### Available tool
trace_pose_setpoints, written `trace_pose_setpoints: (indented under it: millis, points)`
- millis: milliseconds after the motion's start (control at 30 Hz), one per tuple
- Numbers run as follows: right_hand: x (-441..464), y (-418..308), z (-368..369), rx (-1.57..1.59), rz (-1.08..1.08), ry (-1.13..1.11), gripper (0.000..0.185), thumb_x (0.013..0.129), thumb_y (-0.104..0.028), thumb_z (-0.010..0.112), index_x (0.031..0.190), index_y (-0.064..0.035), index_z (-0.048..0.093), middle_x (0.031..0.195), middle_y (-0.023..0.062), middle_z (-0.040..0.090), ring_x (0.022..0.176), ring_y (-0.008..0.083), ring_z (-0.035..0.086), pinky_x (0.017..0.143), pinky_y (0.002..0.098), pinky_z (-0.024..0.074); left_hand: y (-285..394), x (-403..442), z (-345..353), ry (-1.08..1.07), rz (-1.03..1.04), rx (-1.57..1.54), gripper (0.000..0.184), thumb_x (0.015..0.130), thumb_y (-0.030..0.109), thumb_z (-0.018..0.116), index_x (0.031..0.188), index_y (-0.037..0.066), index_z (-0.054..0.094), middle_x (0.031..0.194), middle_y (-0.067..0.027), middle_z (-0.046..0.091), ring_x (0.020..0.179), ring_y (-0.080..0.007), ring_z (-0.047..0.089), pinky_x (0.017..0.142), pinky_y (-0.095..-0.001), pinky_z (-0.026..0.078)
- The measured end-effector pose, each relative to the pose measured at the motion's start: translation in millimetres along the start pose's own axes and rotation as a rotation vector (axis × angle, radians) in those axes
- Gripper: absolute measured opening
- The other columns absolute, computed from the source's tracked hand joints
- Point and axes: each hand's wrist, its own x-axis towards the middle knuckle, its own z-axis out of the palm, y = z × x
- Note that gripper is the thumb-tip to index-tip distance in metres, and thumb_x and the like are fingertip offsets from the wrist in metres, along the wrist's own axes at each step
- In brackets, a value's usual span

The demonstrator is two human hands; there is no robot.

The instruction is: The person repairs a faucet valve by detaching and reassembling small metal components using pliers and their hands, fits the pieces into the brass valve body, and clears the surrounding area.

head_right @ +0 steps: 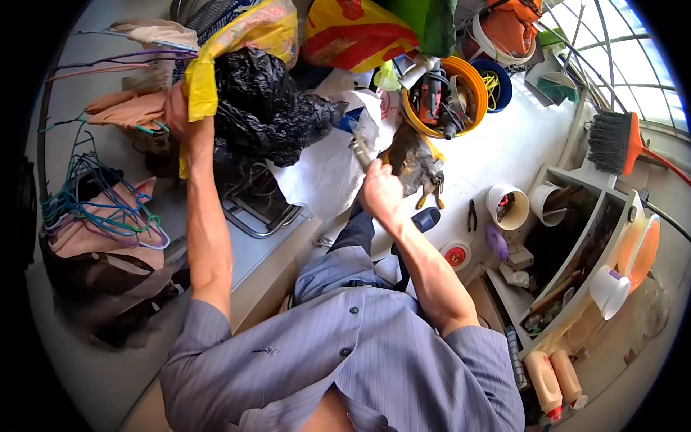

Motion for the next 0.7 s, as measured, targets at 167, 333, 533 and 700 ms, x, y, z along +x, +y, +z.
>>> trace_pose_setpoints:
  millis: [167,333,533,700]
  points:
    - [30,-16,66,0.608,0.162,-0.262,0.020,0.090,-0.014,0.062,0.090,0.0044,0.055,0.070,0.0197,0.060,0.051,0.0329,0.058,0.046,0.0457,0.0432,2,6,-6,-0.022,-0.015,0.034,0.027,0.088,0.023,0.073,0.107,0.006,0.065,0.098,-0.0169,0.069,0.093,-0.0406,0.065,0.083,-0.0488,0.050]
    - [80,-41,104,1.502,0.739,-0.427,0.024,0.096,-0.015,0.058,0.082,0.0038,0.055,0.056,0.0083,0.047,0.039,0.0235,0.046,0.037,0.0408,0.0316,5,21,-10,0.003,0.013,0.003,0.025,0.087,0.020,0.073,0.106,0.006,0.065,0.097,-0.0176,0.069,0.092,-0.0407,0.065,0.080,-0.0483,0.051]
    - [160,-38,129,1.558,0.677,-0.113,0.022,0.096,-0.021,0.060,0.086,-0.0012,0.057,0.061,0.0108,0.053,0.045,0.0258,0.048,0.042,0.0412,0.0358,6,14,-13,-0.040,0.023,-0.079,0.023,0.088,0.016,0.073,0.105,0.004,0.064,0.096,-0.0182,0.068,0.091,-0.0411,0.064,0.080,-0.0474,0.050]
    - [157,6,155,0.373,0.055,0.219,0.059,0.089,-0.029,0.066,0.113,0.0206,0.045,0.081,0.0323,0.062,0.080,0.0484,0.065,0.074,0.0493,0.0539,18,9,-19,-0.028,0.001,-0.043,0.025,0.088,0.021,0.074,0.105,0.004,0.066,0.095,-0.0160,0.069,0.089,-0.0398,0.066,0.079,-0.0450,0.051]
